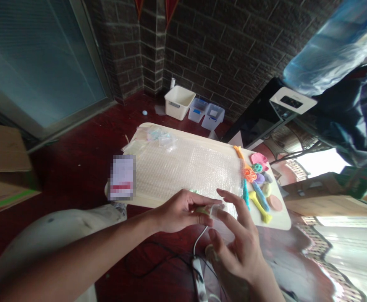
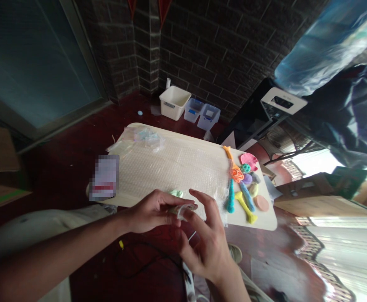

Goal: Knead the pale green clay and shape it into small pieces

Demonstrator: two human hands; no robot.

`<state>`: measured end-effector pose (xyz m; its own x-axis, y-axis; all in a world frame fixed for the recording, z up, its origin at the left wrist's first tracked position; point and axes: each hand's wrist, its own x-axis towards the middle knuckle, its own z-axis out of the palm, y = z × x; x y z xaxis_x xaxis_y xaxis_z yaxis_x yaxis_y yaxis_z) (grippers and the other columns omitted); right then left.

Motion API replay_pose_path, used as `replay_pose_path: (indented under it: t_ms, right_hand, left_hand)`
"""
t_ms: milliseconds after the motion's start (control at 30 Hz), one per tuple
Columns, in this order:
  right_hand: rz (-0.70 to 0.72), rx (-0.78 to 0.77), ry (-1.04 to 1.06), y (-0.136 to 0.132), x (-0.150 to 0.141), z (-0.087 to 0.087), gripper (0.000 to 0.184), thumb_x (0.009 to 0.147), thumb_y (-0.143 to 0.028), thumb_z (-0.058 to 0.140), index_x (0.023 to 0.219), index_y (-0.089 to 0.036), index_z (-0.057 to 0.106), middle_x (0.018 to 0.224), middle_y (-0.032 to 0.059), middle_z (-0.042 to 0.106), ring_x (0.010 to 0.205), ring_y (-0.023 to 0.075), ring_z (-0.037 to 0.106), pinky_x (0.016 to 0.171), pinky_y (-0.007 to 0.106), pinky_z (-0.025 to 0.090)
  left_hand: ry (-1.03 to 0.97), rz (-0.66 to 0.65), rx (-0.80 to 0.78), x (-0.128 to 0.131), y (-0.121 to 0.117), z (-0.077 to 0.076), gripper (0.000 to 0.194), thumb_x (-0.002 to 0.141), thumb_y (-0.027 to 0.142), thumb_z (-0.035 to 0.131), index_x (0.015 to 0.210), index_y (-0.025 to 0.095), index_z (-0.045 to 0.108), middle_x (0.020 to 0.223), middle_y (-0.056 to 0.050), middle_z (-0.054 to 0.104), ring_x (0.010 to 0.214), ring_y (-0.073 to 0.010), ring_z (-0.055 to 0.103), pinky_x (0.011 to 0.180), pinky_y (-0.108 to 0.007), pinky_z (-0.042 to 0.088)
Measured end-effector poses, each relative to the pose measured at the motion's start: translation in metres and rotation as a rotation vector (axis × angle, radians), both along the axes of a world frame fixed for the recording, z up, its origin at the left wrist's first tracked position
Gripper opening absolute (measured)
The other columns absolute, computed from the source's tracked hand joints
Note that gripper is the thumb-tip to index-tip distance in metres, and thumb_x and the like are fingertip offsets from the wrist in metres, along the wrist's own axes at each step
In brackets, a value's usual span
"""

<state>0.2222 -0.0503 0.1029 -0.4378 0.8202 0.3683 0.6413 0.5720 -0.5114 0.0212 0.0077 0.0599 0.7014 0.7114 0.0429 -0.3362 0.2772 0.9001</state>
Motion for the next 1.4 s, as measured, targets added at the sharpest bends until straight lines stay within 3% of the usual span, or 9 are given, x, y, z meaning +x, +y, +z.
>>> replay_pose_path:
  t_ms: [200,467,667,800,933,1033,1133,1400]
  right_hand:
    - [-0.017,0.076,0.032,-0.002,0.003,-0.001,0.043,0.089,-0.021,0.060,0.132,-0.025,0.062,0.147,0.0136,0.049,0.130,0.0380,0.054,0.100,0.060,0.052]
    - [0.002,-0.031,-0.084,-0.002,-0.005,0.002,0.045,0.087,-0.025,0.065,0.131,-0.019,0.057,0.150,0.0190,0.045,0.135,0.0406,0.049,0.103,0.061,0.051]
    - [-0.057,0.095,0.050,-0.005,0.001,0.003,0.049,0.086,-0.020,0.061,0.136,-0.021,0.060,0.144,0.0166,0.050,0.130,0.0375,0.054,0.101,0.057,0.053]
    - [-0.131,0.129,0.044,-0.004,0.001,0.004,0.047,0.089,-0.019,0.063,0.136,-0.019,0.061,0.137,0.0173,0.053,0.119,0.0328,0.060,0.093,0.050,0.058]
    - [-0.119,0.139,0.002,-0.003,0.000,0.007,0.035,0.094,-0.014,0.062,0.128,-0.020,0.066,0.111,0.0126,0.060,0.095,0.0241,0.063,0.075,0.038,0.060]
    - [-0.065,0.160,-0.032,-0.001,0.002,0.007,0.021,0.100,-0.013,0.056,0.110,-0.021,0.072,0.091,0.0070,0.059,0.076,0.0180,0.057,0.062,0.030,0.052]
    - [-0.023,0.179,-0.071,0.004,0.009,0.004,0.025,0.104,-0.014,0.050,0.098,-0.019,0.073,0.081,0.0050,0.057,0.070,0.0172,0.052,0.057,0.030,0.043]
    - [-0.085,0.143,-0.103,0.018,0.022,-0.008,0.025,0.104,-0.015,0.049,0.103,-0.017,0.074,0.078,0.0057,0.061,0.068,0.0187,0.055,0.058,0.032,0.043]
  left_hand:
    - [0.017,0.026,0.026,-0.001,0.002,0.001,0.054,0.081,0.031,0.085,0.132,0.020,0.073,0.118,-0.012,0.079,0.103,-0.0237,0.072,0.096,-0.037,0.055]
    - [0.048,0.048,0.069,-0.001,0.003,-0.002,0.049,0.082,0.030,0.083,0.129,0.020,0.075,0.111,-0.011,0.080,0.104,-0.0251,0.072,0.092,-0.037,0.057]
    - [-0.008,0.172,-0.028,-0.002,0.004,0.000,0.054,0.073,0.023,0.092,0.125,0.022,0.077,0.127,-0.012,0.076,0.118,-0.0259,0.068,0.102,-0.037,0.053]
    - [-0.016,0.162,-0.070,0.000,0.003,-0.001,0.058,0.070,0.020,0.094,0.125,0.024,0.076,0.120,-0.010,0.078,0.109,-0.0211,0.070,0.097,-0.032,0.054]
    - [0.000,0.155,-0.066,0.003,0.001,-0.004,0.058,0.067,0.017,0.095,0.121,0.025,0.078,0.113,-0.006,0.078,0.103,-0.0182,0.069,0.091,-0.028,0.054]
    - [0.042,0.112,-0.044,0.004,-0.002,-0.008,0.061,0.065,0.017,0.096,0.123,0.023,0.076,0.107,-0.006,0.075,0.100,-0.0195,0.068,0.088,-0.030,0.054]
    - [0.123,0.063,-0.021,0.005,-0.002,-0.010,0.061,0.070,0.020,0.094,0.127,0.022,0.073,0.106,-0.006,0.071,0.097,-0.0187,0.066,0.086,-0.030,0.053]
    - [0.362,0.171,0.280,0.011,0.013,-0.006,0.041,0.086,0.029,0.082,0.126,0.023,0.071,0.118,-0.008,0.066,0.112,-0.0220,0.063,0.098,-0.032,0.050]
